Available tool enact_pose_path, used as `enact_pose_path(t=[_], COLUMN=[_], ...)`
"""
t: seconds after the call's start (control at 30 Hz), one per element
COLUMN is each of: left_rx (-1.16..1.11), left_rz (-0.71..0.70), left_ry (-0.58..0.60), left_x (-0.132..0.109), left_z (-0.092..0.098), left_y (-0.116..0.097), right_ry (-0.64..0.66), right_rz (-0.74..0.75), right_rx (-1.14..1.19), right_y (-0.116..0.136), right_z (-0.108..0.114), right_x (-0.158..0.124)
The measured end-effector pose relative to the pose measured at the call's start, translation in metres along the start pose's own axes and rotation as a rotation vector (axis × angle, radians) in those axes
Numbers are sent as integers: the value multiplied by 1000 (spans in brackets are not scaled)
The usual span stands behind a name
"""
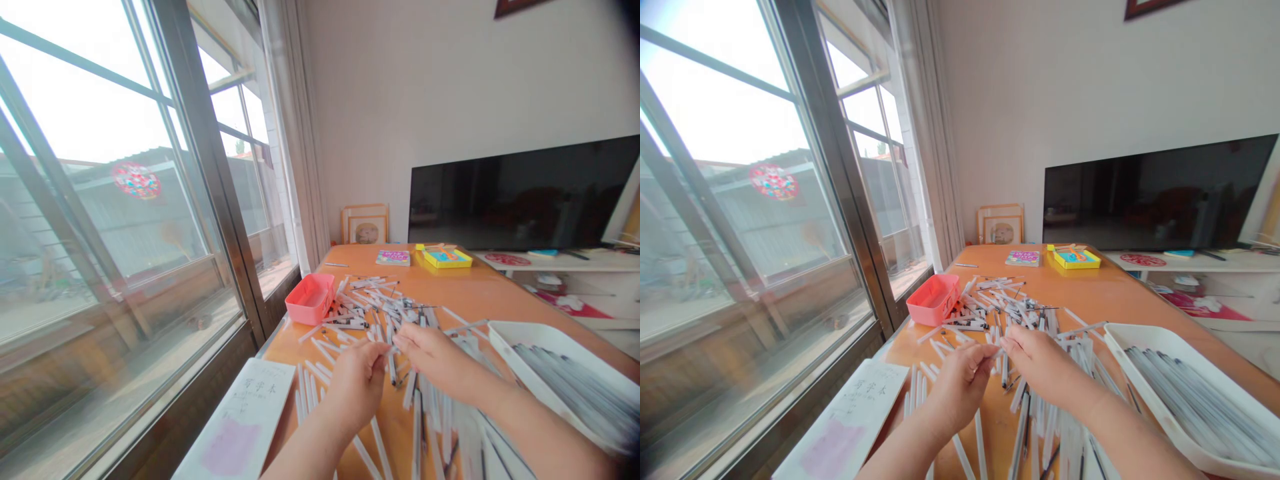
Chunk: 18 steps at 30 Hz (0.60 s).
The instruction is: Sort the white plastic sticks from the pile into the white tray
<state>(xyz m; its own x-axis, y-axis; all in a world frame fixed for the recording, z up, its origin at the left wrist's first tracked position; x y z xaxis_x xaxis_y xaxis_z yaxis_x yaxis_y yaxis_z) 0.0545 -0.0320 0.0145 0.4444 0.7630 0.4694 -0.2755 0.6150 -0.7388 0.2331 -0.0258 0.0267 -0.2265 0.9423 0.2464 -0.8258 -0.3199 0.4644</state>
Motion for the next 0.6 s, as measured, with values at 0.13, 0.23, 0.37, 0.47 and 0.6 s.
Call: enact_pose_path(t=[0.13,0.23,0.37,0.47,0.6], left_rx=[36,34,-26,-51,-218], left_rz=[-7,4,25,-11,140], left_ry=[-7,-2,1,-132,-337], left_x=[-1,-1,-1,-1,-2], left_z=[0,-1,-1,4,9], left_y=[0,2,3,-2,-4], right_ry=[-37,-28,55,-2,-232], right_rz=[-35,-45,-20,-24,-151], right_rx=[-61,-36,34,24,48], right_y=[-10,-10,-2,-1,-8], right_z=[-12,-10,-3,0,1], right_x=[4,4,0,1,4])
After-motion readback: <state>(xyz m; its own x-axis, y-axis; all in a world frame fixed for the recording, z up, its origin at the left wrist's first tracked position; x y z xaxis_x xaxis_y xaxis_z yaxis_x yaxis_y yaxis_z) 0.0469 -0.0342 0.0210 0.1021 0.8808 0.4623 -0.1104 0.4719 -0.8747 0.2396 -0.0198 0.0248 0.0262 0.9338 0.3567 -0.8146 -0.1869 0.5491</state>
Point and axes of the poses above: each hand's wrist, its own x-axis towards the middle knuckle, its own z-axis out of the back of the hand, y = z × x, the point moved 3 cm from there along x, towards the middle knuckle, and after that the axes turned 13 degrees about -x, right-handed, at the moved point
